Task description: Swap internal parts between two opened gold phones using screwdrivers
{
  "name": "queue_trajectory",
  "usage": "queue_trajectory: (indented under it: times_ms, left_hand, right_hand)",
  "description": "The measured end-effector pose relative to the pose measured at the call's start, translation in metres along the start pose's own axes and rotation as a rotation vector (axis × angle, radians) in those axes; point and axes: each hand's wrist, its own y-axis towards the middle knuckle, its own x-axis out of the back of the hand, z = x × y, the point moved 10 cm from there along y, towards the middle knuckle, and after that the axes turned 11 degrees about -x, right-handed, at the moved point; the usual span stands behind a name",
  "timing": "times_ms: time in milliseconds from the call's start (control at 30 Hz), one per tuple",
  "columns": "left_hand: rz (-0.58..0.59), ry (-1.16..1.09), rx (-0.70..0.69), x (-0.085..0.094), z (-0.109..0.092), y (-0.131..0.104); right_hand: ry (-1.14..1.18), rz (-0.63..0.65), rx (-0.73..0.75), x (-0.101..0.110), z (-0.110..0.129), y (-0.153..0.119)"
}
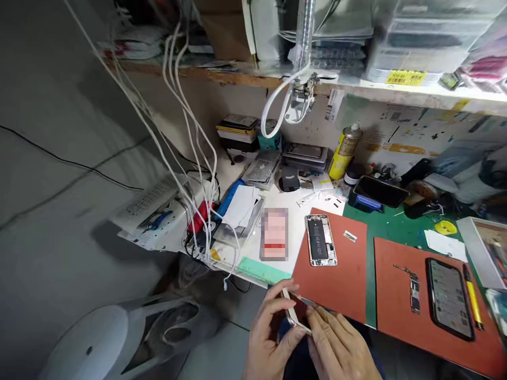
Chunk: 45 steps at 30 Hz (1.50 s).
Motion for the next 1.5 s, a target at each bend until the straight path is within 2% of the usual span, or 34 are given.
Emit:
queue_trajectory:
  times_ms: [167,300,333,400,467,533,600,667,733,800,867,1033,1333,1500]
  left_hand:
    - [-0.004,0.051,-0.013,0.001,-0.008,0.002]
    - [0.073,0.032,-0.067,0.000,-0.017,0.005]
    - [0.106,0.018,-0.076,-0.002,-0.019,0.006]
    - [0.175,-0.034,-0.075,-0.007,-0.024,0.009]
    - [0.228,-0.115,-0.059,-0.014,-0.028,0.011]
    - [0.266,-0.207,-0.037,-0.023,-0.029,0.011]
    - [0.282,-0.246,0.005,-0.031,-0.025,0.009]
    - [0.240,-0.227,0.088,-0.033,-0.013,0.004]
    - [0.145,-0.208,0.199,-0.031,0.003,-0.003]
    - [0.059,-0.200,0.288,-0.028,0.016,-0.008]
    - [0.020,-0.171,0.323,-0.028,0.021,-0.009]
    - [0.007,-0.189,0.312,-0.032,0.017,-0.002]
    - [-0.016,-0.293,0.320,-0.038,0.017,0.000]
    - [-0.162,-0.425,0.361,-0.031,0.015,0.007]
  right_hand:
    - [0.007,-0.027,0.021,0.005,-0.004,-0.002]
    - [0.155,-0.020,-0.008,0.016,-0.011,0.000]
    - [0.234,0.012,-0.066,0.016,-0.019,0.001]
    - [0.413,0.115,-0.282,0.008,-0.045,0.001]
    - [0.641,0.290,-0.554,-0.014,-0.070,-0.008]
    - [0.929,0.501,-0.781,-0.042,-0.078,-0.024]
    - [1.211,0.652,-0.920,-0.062,-0.073,-0.036]
    - [1.365,0.655,-1.019,-0.069,-0.072,-0.042]
    - [1.358,0.580,-1.076,-0.069,-0.078,-0.046]
    - [1.251,0.524,-1.065,-0.063,-0.084,-0.047]
    - [1.139,0.513,-1.009,-0.056,-0.085,-0.044]
    - [1.062,0.543,-0.938,-0.047,-0.082,-0.039]
    - [0.984,0.553,-0.895,-0.044,-0.085,-0.043]
    - [0.873,0.597,-0.784,-0.038,-0.078,-0.042]
